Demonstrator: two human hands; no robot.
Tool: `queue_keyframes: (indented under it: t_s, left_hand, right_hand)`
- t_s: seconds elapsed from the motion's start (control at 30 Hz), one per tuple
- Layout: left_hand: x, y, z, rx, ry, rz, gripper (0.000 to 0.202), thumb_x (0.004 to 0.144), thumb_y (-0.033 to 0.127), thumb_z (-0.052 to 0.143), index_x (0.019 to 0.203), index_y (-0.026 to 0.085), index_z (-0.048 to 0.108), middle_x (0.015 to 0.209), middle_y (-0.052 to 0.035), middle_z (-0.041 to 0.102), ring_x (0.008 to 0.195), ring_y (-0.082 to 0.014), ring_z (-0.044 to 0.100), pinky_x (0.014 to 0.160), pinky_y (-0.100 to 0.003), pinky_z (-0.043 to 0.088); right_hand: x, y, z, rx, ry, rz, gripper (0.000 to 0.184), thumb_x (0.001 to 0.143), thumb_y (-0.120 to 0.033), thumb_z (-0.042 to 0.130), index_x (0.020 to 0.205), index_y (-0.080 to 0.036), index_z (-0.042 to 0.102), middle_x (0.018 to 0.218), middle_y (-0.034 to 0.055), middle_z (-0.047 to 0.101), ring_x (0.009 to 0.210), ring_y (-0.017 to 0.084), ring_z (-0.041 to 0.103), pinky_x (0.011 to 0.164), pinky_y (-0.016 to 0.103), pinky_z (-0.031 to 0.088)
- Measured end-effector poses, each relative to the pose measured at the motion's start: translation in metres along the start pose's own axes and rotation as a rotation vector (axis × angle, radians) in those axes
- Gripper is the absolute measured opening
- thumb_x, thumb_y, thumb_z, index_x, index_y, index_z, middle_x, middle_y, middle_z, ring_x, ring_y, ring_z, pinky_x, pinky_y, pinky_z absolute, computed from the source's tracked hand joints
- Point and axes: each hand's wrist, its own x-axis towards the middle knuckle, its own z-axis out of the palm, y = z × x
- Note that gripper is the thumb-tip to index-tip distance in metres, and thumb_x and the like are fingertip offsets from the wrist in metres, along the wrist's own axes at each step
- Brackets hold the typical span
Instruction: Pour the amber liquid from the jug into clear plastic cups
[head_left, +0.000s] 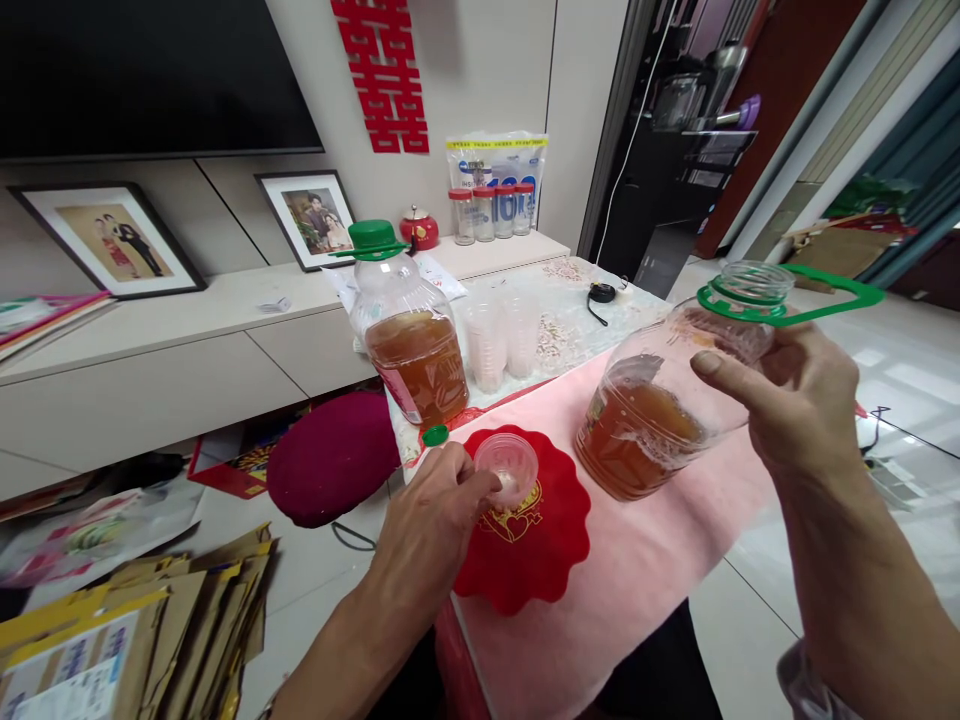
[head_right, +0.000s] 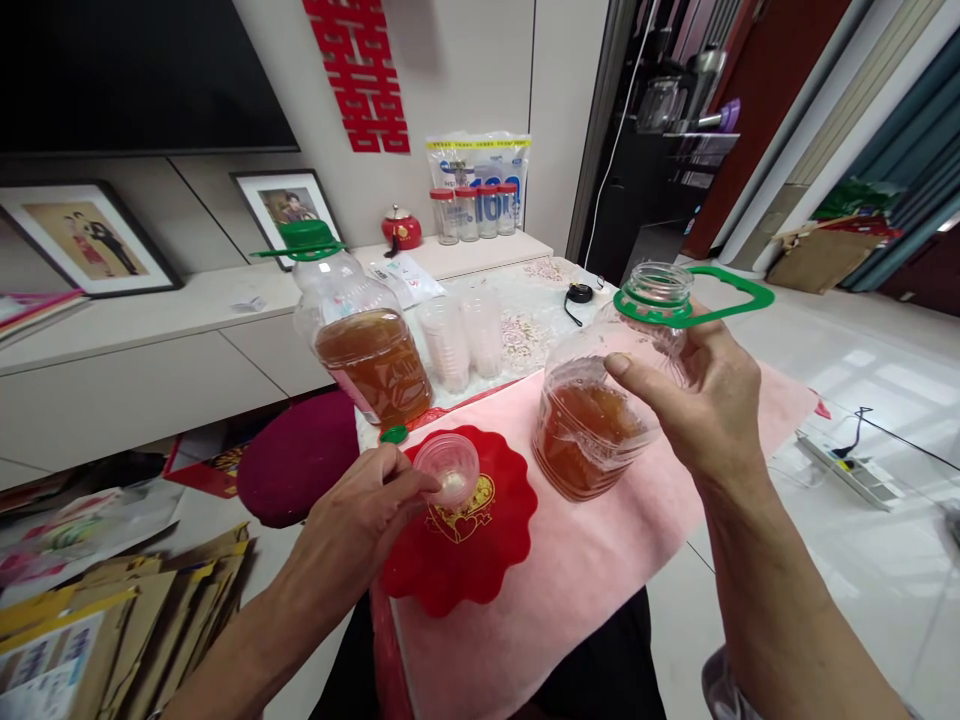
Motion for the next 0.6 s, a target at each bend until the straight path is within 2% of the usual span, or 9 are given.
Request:
queue_keyframes:
  t_s: [0.17,0.27,0.33,0.4,0.47,0.53,0.6]
  left_hand:
    - [-0.006,0.0,-0.003,-0.022,0.075,0.051,0.029,0.097,0.01,0.053,0.113,0.025,0.072,0.083,-0.001,0.053,0.076,-0.0158,0.055,0.062,-0.025,0.046]
    - [-0.007,0.002,-0.008,-0.006,0.111,0.03,0.03,0.099,0.012,0.05,0.117,0.028,0.068,0.084,0.0002,0.052,0.074,-0.0153,0.056,0.059,-0.023,0.045]
    - [-0.01,0.003,-0.011,0.005,0.162,-0.001,0.032,0.101,0.015,0.048,0.127,0.029,0.061,0.091,-0.0002,0.056,0.08,-0.0161,0.059,0.063,-0.024,0.049]
    - [-0.017,0.006,-0.01,0.031,0.226,-0.053,0.033,0.105,0.027,0.048,0.138,0.027,0.052,0.105,-0.0028,0.061,0.094,-0.0185,0.062,0.075,-0.029,0.056]
    - [-0.028,0.01,-0.005,0.067,0.263,-0.085,0.042,0.106,0.045,0.045,0.143,0.024,0.048,0.119,-0.0061,0.061,0.106,-0.0208,0.061,0.088,-0.034,0.055]
    - [-0.041,0.015,0.003,0.077,0.27,-0.051,0.05,0.105,0.056,0.043,0.141,0.022,0.05,0.122,-0.0073,0.062,0.109,-0.021,0.061,0.092,-0.034,0.053]
    - [-0.054,0.021,0.012,0.032,0.269,0.046,0.052,0.101,0.063,0.047,0.135,0.024,0.057,0.118,-0.0052,0.066,0.106,-0.0193,0.062,0.089,-0.032,0.051]
  right_hand:
    - [-0.001,0.001,-0.001,-0.012,0.005,0.007,0.033,0.068,-0.031,0.093,0.096,-0.023,0.077,0.118,0.0062,0.078,0.121,0.034,0.069,0.112,0.063,0.047]
    - [-0.001,0.0,-0.001,-0.024,0.006,0.017,0.037,0.068,-0.033,0.093,0.1,-0.023,0.077,0.121,0.0071,0.077,0.122,0.035,0.069,0.112,0.064,0.046]
    - [0.0,-0.001,-0.001,-0.028,0.01,0.021,0.041,0.069,-0.033,0.093,0.106,-0.023,0.077,0.123,0.0074,0.077,0.123,0.035,0.068,0.113,0.064,0.045]
    - [-0.001,-0.002,-0.001,-0.027,0.007,0.025,0.044,0.069,-0.033,0.092,0.109,-0.023,0.077,0.125,0.0077,0.077,0.123,0.034,0.068,0.113,0.064,0.045]
    - [-0.001,-0.003,-0.001,-0.038,0.007,0.025,0.042,0.07,-0.034,0.092,0.107,-0.023,0.077,0.123,0.0079,0.077,0.122,0.035,0.069,0.111,0.064,0.046]
    - [-0.002,-0.003,-0.001,-0.059,0.008,0.021,0.037,0.07,-0.035,0.092,0.101,-0.023,0.077,0.12,0.0069,0.078,0.12,0.034,0.069,0.11,0.063,0.046]
    - [-0.002,-0.002,-0.001,-0.071,0.014,0.018,0.033,0.069,-0.035,0.092,0.095,-0.024,0.076,0.117,0.0054,0.078,0.119,0.034,0.07,0.109,0.063,0.047]
